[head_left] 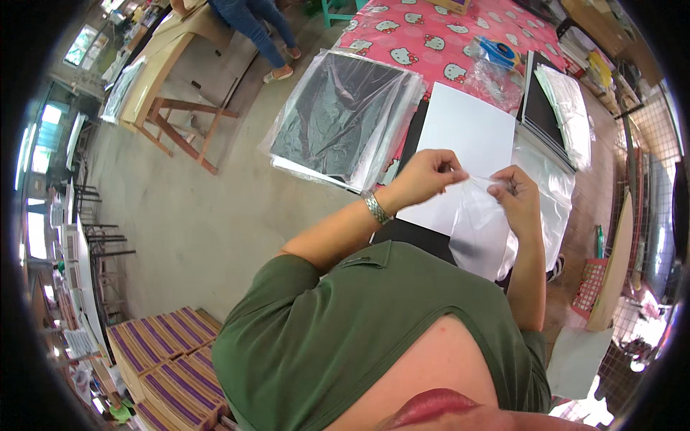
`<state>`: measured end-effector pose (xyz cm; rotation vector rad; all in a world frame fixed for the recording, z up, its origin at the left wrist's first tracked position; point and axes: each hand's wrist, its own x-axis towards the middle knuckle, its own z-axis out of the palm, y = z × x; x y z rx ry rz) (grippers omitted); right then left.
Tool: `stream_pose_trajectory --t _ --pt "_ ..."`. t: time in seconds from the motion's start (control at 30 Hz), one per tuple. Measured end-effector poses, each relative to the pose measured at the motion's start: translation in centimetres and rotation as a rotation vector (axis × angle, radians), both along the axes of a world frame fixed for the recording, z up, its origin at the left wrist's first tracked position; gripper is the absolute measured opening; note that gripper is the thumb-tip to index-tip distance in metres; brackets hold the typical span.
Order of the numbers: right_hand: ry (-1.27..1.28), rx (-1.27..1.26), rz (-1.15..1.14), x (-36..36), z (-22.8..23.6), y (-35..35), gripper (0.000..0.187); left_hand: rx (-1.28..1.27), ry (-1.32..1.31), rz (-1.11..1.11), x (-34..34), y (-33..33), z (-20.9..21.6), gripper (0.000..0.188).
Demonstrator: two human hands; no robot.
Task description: The person places black rectangular boards into plastic bags and stacks the bagged items on a table.
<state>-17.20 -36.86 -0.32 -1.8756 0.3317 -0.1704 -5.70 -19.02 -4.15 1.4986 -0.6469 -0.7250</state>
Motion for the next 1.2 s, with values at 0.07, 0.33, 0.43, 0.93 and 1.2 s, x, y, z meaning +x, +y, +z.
stream_pose_trajectory --t 0.07,0.33,0.43,0.93,1.2 --pt "0.017 -0.034 0.011 -0.6 0.5 0.1 0.010 -0.058 -0.386 0.218 3.3 0.9 -4.8 0.015" --pt "-0.025 -0.073 -0.038 -1.7 -1.6 -1.9 0.013 1.387 -0.521 0.745 14.7 20.4 -12.6 0.101" --pt "-0.026 -0.079 -0.061 -2.0 -2.0 -1.9 0.012 1.309 -0.297 0.831 12.6 21.5 -12.8 0.099" --pt "-0.016 -0.036 -0.016 -2.7 -2.4 -1.0 0.012 0.903 -0.646 1.345 2.4 20.0 -20.3 0.074" --pt "-0.004 -0.002 -0.023 -3.9 -2.4 -0.5 0.013 0.768 -1.072 0.325 -5.2 15.4 -15.8 0.047"
